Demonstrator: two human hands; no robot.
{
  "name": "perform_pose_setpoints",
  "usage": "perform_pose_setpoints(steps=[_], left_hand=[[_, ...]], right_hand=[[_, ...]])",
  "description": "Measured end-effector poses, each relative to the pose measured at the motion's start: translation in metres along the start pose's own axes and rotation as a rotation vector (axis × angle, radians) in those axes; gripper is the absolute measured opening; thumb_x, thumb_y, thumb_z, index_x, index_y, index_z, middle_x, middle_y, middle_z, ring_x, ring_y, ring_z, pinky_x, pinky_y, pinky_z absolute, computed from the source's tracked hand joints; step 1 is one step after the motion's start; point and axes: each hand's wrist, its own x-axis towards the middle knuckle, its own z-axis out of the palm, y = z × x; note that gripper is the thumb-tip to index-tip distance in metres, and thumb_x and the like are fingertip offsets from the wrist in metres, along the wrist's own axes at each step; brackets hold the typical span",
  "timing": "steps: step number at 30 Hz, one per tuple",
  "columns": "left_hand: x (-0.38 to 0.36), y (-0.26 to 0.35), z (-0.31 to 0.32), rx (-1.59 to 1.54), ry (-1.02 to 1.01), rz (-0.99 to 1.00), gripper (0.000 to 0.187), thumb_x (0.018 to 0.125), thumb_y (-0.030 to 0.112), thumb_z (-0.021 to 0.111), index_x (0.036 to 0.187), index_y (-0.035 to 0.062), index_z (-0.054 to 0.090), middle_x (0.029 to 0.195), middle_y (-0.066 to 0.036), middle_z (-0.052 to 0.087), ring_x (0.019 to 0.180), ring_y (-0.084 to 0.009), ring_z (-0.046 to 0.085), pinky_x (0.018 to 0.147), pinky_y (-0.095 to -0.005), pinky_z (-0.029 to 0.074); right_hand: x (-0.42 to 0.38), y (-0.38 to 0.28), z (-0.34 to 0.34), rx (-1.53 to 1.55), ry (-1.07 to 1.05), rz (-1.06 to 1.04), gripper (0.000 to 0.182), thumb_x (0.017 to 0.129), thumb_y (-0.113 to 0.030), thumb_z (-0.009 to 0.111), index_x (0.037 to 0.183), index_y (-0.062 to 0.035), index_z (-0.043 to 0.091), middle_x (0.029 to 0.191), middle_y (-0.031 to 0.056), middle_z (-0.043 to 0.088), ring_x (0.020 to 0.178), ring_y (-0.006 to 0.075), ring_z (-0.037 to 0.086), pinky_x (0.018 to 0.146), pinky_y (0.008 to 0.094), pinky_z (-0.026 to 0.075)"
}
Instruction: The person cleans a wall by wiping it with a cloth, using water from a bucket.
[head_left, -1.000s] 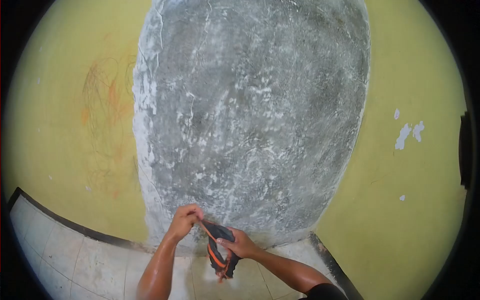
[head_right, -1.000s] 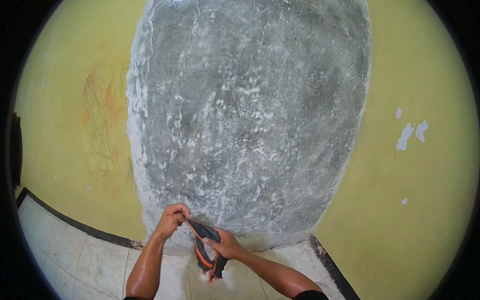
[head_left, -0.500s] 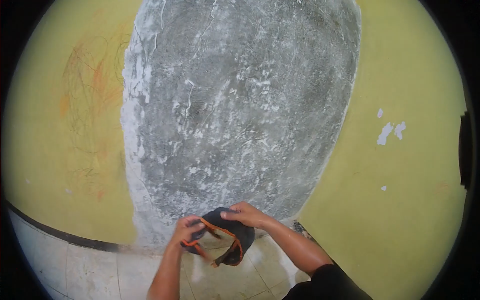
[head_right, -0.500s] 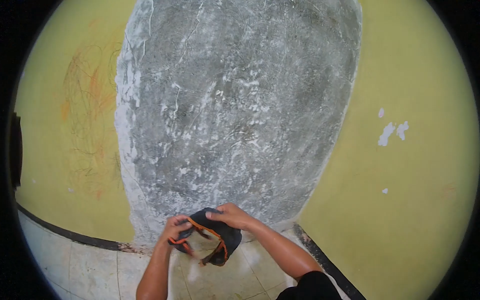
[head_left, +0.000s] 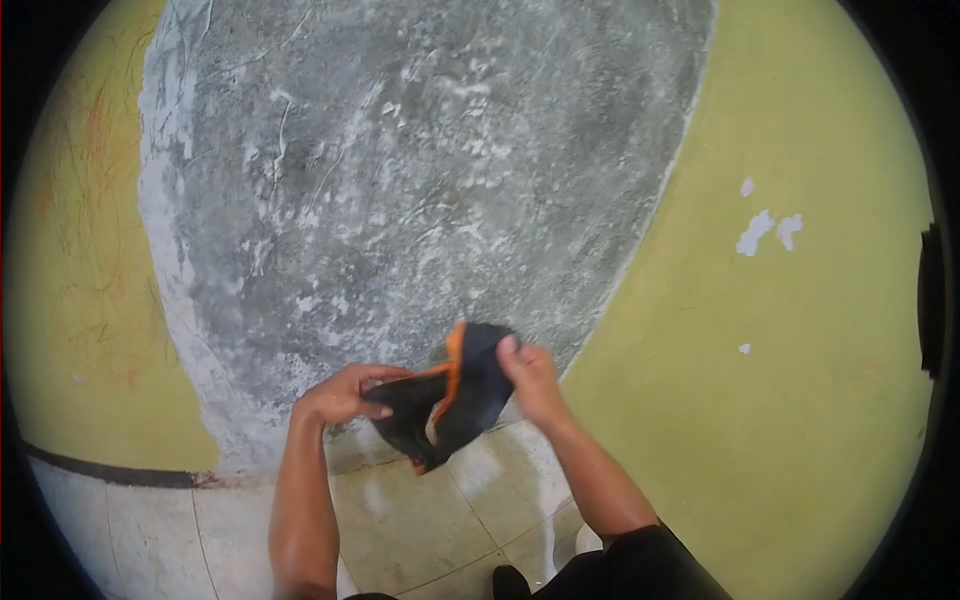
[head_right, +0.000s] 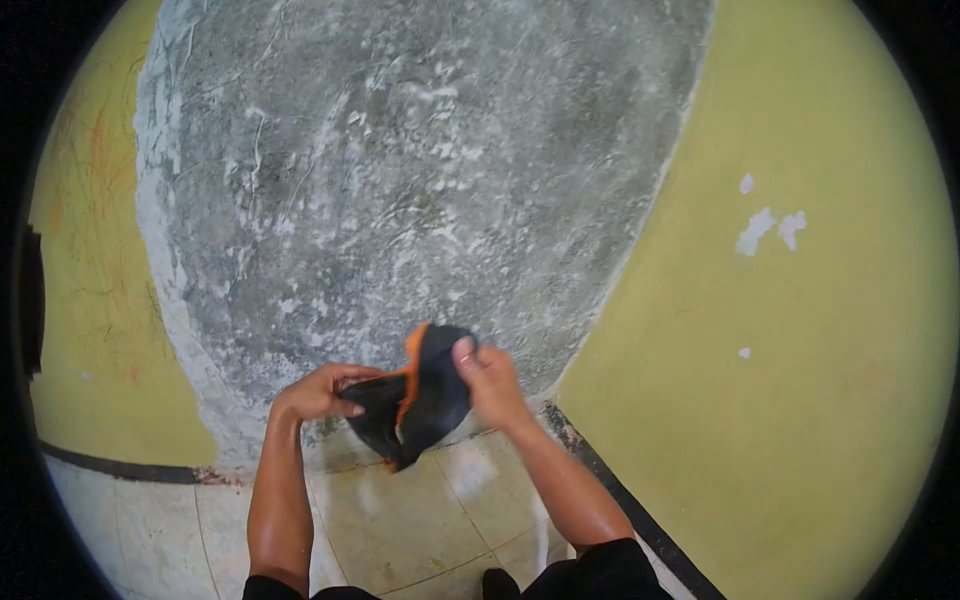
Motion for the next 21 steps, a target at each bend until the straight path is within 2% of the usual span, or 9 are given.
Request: perform_pose_setpoints(steps=[2, 4, 9, 11, 12, 15, 17, 20, 21], left_hand=[[0.006, -0.015, -0.009, -0.094, 0.244, 0.056, 0.049, 0.073, -0.008, 0.067, 0.12, 0.0044, 0.059, 0.1, -0.002, 0.059, 0.092, -0.0099, 0.056, 0.083, -0.028, 0.049], [0.003, 0.006, 0.0, -0.484, 0.465, 0.247, 0.031, 0.078, -0.001, 0.066, 0.109, 0.0031, 0.061, 0.086, 0.001, 0.058, 0.081, -0.0099, 0.055, 0.076, -0.026, 0.047], [-0.014, 0.071, 0.011, 0.212, 0.853, -0.044, 0.007, 0.085, 0.008, 0.065, 0.09, 0.0028, 0.065, 0.078, 0.0, 0.062, 0.067, -0.0076, 0.054, 0.062, -0.023, 0.043], [-0.016, 0.077, 0.004, 0.417, 1.077, 0.067, 0.008, 0.085, 0.005, 0.062, 0.093, 0.0013, 0.064, 0.079, -0.001, 0.062, 0.071, -0.0075, 0.056, 0.062, -0.023, 0.045], [-0.019, 0.075, 0.0, 0.275, 1.06, 0.141, 0.013, 0.083, 0.001, 0.061, 0.096, 0.0007, 0.064, 0.082, -0.002, 0.063, 0.072, -0.0089, 0.058, 0.066, -0.0247, 0.048], [-0.026, 0.095, 0.024, 0.351, 0.992, 0.128, 0.02, 0.081, -0.004, 0.061, 0.099, 0.0012, 0.065, 0.085, -0.003, 0.063, 0.076, -0.0102, 0.06, 0.072, -0.0263, 0.05], [-0.03, 0.106, 0.038, 0.403, 0.935, 0.019, 0.031, 0.076, -0.008, 0.063, 0.106, 0.0025, 0.066, 0.086, -0.002, 0.063, 0.08, -0.0107, 0.06, 0.077, -0.0266, 0.049], [-0.025, 0.098, 0.04, 0.353, 0.502, 0.084, 0.055, 0.066, -0.015, 0.068, 0.116, 0.0067, 0.066, 0.081, 0.0, 0.061, 0.081, -0.0101, 0.059, 0.075, -0.0257, 0.048], [-0.025, 0.094, 0.036, 0.337, 0.495, 0.085, 0.055, 0.066, -0.015, 0.068, 0.116, 0.0067, 0.066, 0.081, 0.0, 0.061, 0.081, -0.0101, 0.059, 0.075, -0.0257, 0.048]], right_hand=[[0.002, -0.021, 0.003, 0.609, -0.041, -0.032, 0.044, 0.098, -0.043, 0.049, 0.096, -0.002, 0.066, 0.087, 0.0011, 0.066, 0.073, 0.0085, 0.061, 0.062, 0.025, 0.049], [0.001, -0.006, 0.007, 0.516, -0.249, 0.079, 0.04, 0.098, -0.039, 0.051, 0.095, -0.002, 0.066, 0.084, 0.0011, 0.067, 0.069, 0.009, 0.061, 0.059, 0.0248, 0.049], [0.053, 0.081, 0.048, 0.468, -0.415, 0.271, 0.031, 0.095, -0.03, 0.057, 0.094, -0.001, 0.066, 0.077, 0.0019, 0.067, 0.062, 0.0096, 0.061, 0.056, 0.0231, 0.048], [0.066, 0.093, 0.064, 0.3, -0.495, 0.267, 0.028, 0.094, -0.027, 0.06, 0.094, 0.0004, 0.066, 0.075, 0.0027, 0.067, 0.061, 0.0086, 0.061, 0.054, 0.0231, 0.047], [0.066, 0.093, 0.075, 0.324, -0.535, 0.265, 0.028, 0.094, -0.027, 0.06, 0.094, 0.0004, 0.066, 0.075, 0.0027, 0.067, 0.061, 0.0086, 0.061, 0.054, 0.0231, 0.047], [0.053, 0.071, 0.091, -0.661, -0.122, -0.27, 0.04, 0.079, -0.029, 0.076, 0.103, 0.001, 0.064, 0.099, 0.0076, 0.067, 0.087, 0.0196, 0.064, 0.072, 0.0373, 0.05], [0.05, 0.067, 0.097, -0.356, -0.094, -0.486, 0.048, 0.073, -0.03, 0.08, 0.106, 0.0, 0.063, 0.105, 0.0068, 0.064, 0.099, 0.0241, 0.061, 0.083, 0.0399, 0.046], [0.038, 0.063, 0.105, 0.606, -0.551, -0.427, 0.042, 0.077, -0.025, 0.078, 0.107, 0.0004, 0.062, 0.1, 0.0051, 0.064, 0.096, 0.0192, 0.06, 0.085, 0.0338, 0.045], [0.034, 0.072, 0.108, 0.509, -0.862, -0.301, 0.04, 0.079, -0.023, 0.075, 0.108, 0.0009, 0.062, 0.1, 0.0049, 0.064, 0.096, 0.0163, 0.058, 0.086, 0.0318, 0.044]])
